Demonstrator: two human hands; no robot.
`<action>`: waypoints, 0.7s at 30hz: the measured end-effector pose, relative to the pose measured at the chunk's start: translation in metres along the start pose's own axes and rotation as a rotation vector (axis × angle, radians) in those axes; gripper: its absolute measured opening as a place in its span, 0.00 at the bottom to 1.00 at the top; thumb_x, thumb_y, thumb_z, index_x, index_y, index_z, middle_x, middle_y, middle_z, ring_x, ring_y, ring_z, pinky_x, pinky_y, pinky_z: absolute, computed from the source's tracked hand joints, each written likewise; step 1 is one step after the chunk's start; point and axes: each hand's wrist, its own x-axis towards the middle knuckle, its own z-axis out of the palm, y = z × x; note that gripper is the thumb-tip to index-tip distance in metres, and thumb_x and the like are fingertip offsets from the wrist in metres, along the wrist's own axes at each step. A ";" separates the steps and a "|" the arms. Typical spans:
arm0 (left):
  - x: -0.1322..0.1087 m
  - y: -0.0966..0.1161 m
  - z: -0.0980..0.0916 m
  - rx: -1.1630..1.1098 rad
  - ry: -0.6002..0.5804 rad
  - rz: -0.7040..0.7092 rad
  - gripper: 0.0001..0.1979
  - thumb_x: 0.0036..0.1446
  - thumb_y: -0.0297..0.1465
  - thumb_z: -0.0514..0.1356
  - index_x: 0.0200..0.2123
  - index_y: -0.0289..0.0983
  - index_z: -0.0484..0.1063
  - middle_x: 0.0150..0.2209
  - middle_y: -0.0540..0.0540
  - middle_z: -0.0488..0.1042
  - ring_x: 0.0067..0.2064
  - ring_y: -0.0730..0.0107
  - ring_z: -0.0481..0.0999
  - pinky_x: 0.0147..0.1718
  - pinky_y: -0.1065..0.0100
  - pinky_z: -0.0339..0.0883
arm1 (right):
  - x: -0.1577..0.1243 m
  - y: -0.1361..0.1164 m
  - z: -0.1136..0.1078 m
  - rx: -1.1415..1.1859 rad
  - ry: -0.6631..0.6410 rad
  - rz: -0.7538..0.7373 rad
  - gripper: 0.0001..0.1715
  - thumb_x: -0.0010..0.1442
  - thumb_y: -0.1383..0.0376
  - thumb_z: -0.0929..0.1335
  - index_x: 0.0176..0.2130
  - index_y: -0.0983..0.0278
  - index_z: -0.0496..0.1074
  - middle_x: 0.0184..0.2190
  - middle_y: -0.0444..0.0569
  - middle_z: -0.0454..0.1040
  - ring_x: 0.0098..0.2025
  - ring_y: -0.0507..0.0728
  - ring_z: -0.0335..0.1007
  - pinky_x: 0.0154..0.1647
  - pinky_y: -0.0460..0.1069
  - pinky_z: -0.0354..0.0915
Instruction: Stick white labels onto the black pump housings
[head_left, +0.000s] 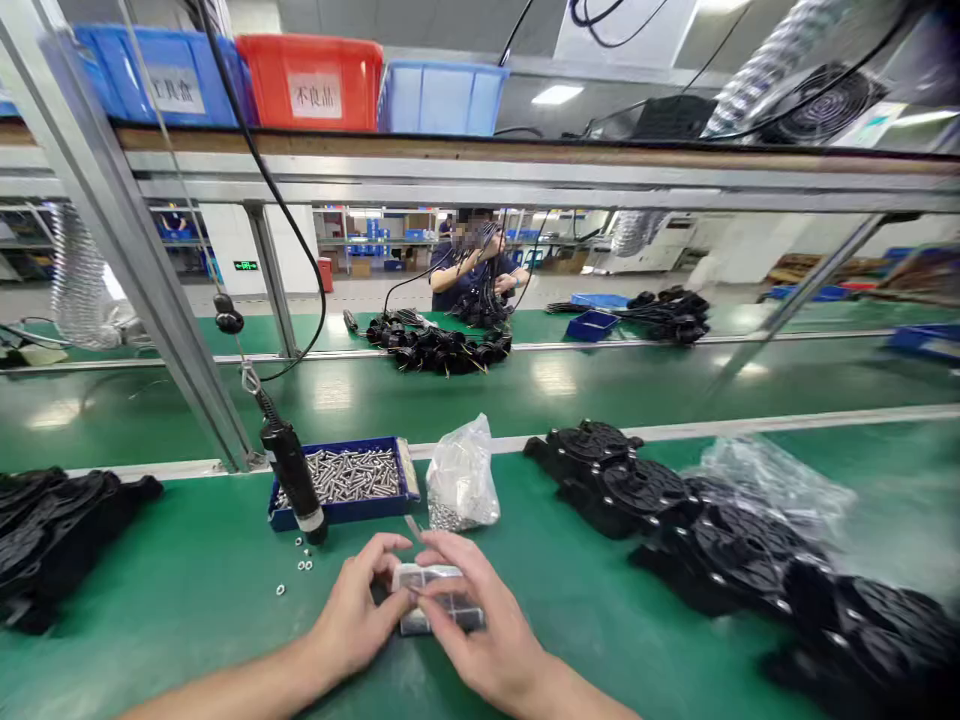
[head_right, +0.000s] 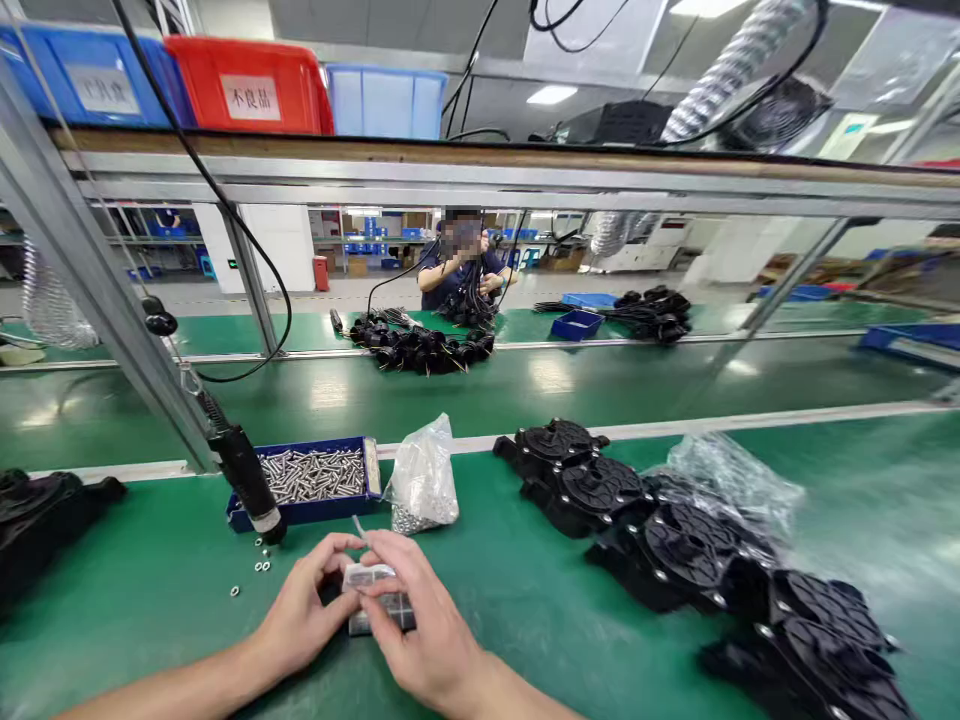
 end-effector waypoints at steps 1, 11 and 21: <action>0.000 0.002 -0.002 0.014 0.004 -0.011 0.19 0.64 0.38 0.64 0.56 0.39 0.73 0.33 0.52 0.77 0.35 0.65 0.73 0.37 0.68 0.61 | 0.000 0.001 -0.005 -0.077 -0.009 -0.039 0.42 0.70 0.79 0.66 0.75 0.57 0.57 0.67 0.59 0.65 0.62 0.59 0.73 0.55 0.49 0.82; 0.001 0.005 -0.008 0.109 0.092 0.216 0.19 0.73 0.41 0.61 0.30 0.37 0.76 0.28 0.50 0.75 0.31 0.69 0.71 0.34 0.68 0.58 | -0.003 0.013 -0.016 -0.177 -0.121 -0.016 0.43 0.71 0.76 0.66 0.77 0.58 0.52 0.74 0.62 0.56 0.71 0.64 0.64 0.59 0.53 0.81; -0.001 0.009 -0.007 0.104 0.098 0.332 0.10 0.74 0.36 0.62 0.42 0.40 0.83 0.34 0.48 0.80 0.36 0.69 0.76 0.38 0.71 0.65 | -0.002 0.008 -0.016 -0.252 -0.087 -0.001 0.40 0.72 0.74 0.66 0.76 0.58 0.53 0.73 0.62 0.57 0.70 0.65 0.66 0.62 0.56 0.79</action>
